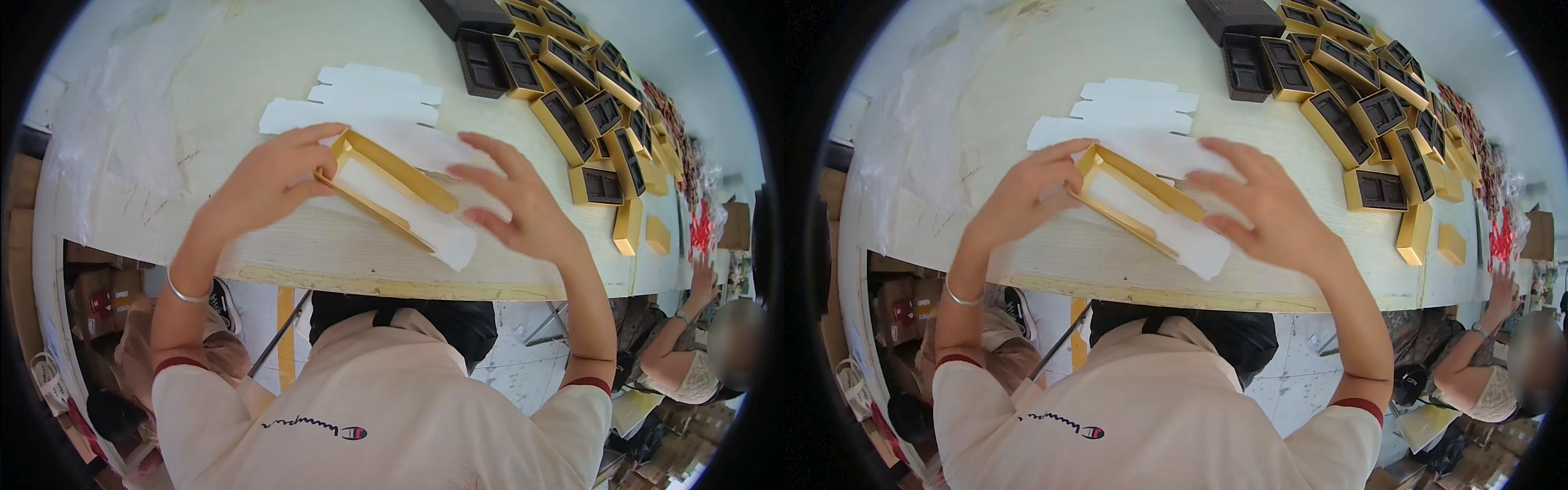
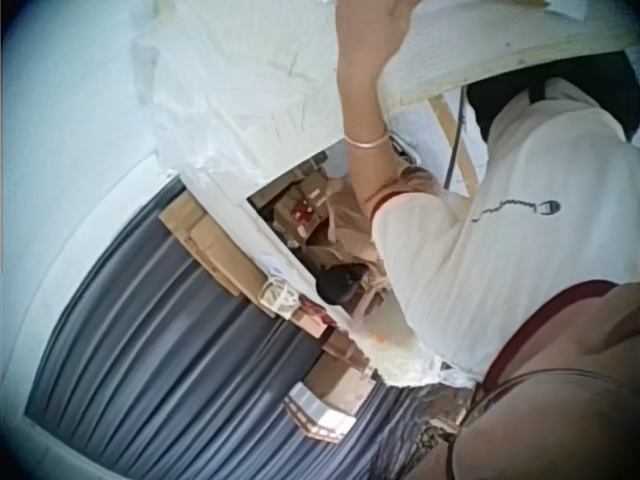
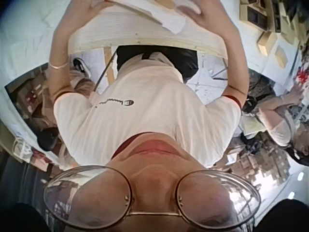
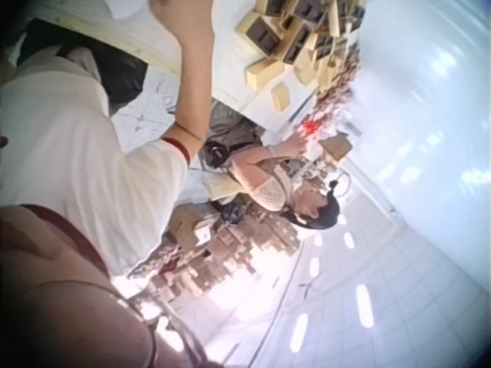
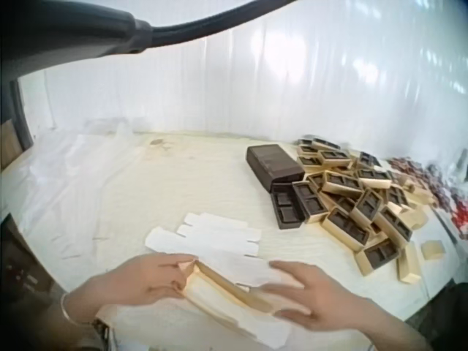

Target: The person folds flat cardboard pieces into small rectangular boxes and places black inserts inside them. The person repeats this process multiple times, stacking the completed boxes on the table.

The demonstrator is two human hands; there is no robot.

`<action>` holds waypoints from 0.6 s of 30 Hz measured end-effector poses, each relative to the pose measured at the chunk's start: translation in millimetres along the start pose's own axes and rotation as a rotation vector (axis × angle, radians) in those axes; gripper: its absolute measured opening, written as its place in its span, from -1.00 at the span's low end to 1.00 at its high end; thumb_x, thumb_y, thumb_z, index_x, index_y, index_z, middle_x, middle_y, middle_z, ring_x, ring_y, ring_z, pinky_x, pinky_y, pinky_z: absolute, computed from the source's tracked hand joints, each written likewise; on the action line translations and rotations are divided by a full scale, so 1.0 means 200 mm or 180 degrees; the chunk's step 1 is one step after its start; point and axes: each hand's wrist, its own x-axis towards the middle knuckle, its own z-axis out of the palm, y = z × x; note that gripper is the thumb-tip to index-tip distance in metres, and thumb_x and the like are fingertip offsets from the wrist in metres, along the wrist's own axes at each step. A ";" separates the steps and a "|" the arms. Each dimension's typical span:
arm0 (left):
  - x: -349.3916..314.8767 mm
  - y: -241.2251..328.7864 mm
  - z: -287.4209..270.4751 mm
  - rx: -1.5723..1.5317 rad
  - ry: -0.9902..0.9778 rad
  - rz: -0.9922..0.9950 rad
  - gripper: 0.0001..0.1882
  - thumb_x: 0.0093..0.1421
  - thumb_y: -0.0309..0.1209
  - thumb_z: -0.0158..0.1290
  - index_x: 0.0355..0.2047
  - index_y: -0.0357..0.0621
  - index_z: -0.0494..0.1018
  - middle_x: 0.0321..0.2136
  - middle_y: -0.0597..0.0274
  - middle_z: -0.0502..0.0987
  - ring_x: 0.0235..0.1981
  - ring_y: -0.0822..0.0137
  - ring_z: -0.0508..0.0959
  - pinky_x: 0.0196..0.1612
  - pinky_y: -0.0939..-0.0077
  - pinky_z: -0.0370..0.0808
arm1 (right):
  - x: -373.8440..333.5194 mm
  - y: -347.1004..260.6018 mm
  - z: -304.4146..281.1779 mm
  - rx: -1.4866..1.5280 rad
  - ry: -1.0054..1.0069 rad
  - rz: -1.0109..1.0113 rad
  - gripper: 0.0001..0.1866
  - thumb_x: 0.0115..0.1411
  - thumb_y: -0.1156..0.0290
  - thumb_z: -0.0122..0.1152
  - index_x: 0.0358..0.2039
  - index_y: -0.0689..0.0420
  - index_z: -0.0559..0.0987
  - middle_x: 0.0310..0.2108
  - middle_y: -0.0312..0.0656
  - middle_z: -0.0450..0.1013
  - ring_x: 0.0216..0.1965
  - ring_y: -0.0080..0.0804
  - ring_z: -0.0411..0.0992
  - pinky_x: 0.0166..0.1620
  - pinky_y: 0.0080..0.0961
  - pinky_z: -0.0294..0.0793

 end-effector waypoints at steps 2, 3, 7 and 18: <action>0.04 -0.07 -0.01 0.0423 0.0286 0.0327 -0.70 -0.05 -0.57 0.20 -0.25 -0.14 0.47 0.19 0.14 0.28 -0.01 0.14 0.43 -0.02 0.39 0.41 | 0.00 0.03 0.05 0.0641 -0.0161 0.0307 -0.51 0.06 0.60 0.19 0.05 0.04 0.45 0.13 -0.03 0.26 0.09 -0.14 0.33 0.09 -0.30 0.36; 0.07 -0.08 -0.02 0.0633 0.0433 0.0501 -0.67 -0.05 -0.57 0.20 -0.22 -0.13 0.48 0.21 0.13 0.25 0.03 0.14 0.40 0.01 0.39 0.40 | 0.01 0.05 0.09 0.0951 -0.0239 0.0464 -0.51 0.07 0.62 0.17 0.05 0.05 0.45 0.13 -0.04 0.26 0.09 -0.15 0.34 0.07 -0.32 0.38; 0.10 0.09 0.00 0.1570 0.0750 0.0285 -0.54 -0.06 -0.53 0.22 -0.08 -0.07 0.47 0.20 0.14 0.25 -0.04 0.15 0.40 -0.01 0.36 0.40 | 0.07 0.02 0.20 0.0427 -0.0202 -0.0287 -0.57 0.02 0.72 0.08 -0.04 0.22 0.48 -0.06 0.00 0.41 -0.03 -0.09 0.38 0.03 -0.33 0.39; -0.03 0.04 0.11 0.0481 0.0386 0.0381 -0.73 -0.11 -0.38 0.29 -0.41 -0.13 0.46 -0.23 0.27 0.47 -0.23 0.22 0.45 -0.21 0.39 0.44 | 0.31 0.05 0.23 0.0756 -0.0489 -0.0553 -0.74 -0.06 0.57 0.33 -0.31 0.13 0.54 -0.36 -0.17 0.42 -0.24 -0.20 0.39 -0.20 -0.38 0.42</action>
